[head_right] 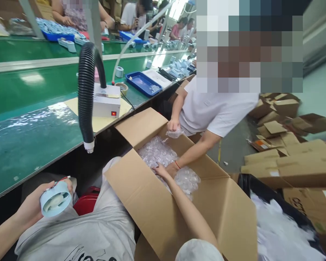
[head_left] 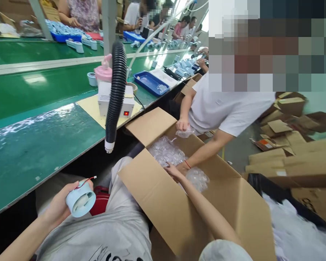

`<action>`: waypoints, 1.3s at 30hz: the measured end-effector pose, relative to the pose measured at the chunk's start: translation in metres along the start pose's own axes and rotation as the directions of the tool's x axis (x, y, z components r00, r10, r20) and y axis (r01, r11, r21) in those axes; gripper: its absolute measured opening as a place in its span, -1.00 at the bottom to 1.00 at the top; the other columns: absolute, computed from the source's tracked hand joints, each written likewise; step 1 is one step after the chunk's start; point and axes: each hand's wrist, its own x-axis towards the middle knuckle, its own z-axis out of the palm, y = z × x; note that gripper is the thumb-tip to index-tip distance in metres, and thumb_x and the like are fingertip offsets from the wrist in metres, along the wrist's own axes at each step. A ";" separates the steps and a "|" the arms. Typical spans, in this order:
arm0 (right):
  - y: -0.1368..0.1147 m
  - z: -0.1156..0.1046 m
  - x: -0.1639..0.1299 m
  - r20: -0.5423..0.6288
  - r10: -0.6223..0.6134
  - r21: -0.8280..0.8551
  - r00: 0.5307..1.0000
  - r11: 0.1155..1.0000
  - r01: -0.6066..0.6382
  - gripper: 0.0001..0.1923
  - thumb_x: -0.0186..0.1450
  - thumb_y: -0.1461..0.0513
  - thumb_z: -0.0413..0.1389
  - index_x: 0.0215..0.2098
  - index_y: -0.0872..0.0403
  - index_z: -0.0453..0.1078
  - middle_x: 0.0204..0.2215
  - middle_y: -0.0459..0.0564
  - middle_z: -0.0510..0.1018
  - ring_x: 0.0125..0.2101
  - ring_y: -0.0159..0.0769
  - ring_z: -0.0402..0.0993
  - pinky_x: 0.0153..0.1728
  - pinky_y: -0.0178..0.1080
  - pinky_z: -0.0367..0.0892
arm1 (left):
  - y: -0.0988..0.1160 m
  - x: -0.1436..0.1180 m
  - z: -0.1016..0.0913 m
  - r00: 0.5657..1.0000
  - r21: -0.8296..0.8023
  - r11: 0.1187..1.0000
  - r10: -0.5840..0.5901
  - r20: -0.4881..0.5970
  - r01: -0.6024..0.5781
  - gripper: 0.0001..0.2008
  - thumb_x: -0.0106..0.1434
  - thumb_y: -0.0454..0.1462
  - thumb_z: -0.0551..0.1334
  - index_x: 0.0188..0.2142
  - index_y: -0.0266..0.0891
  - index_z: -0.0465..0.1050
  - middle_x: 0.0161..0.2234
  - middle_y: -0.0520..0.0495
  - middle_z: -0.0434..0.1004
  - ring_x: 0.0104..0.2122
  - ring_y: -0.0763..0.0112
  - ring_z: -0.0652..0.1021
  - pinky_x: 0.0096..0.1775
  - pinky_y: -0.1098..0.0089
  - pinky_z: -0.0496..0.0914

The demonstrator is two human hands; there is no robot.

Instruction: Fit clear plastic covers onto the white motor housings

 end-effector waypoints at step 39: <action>-0.160 0.146 -0.135 0.717 -0.477 0.356 0.508 0.878 0.321 -0.74 0.37 0.12 0.20 -0.44 0.02 0.56 -0.05 0.12 0.58 -0.03 -0.08 0.56 0.03 -0.05 0.46 | -0.009 -0.021 -0.035 0.745 0.734 0.421 0.645 0.170 -0.532 -0.37 0.00 0.11 0.51 -0.02 -0.15 0.61 -0.14 -0.12 0.42 -0.14 0.22 0.50 -0.05 0.21 0.47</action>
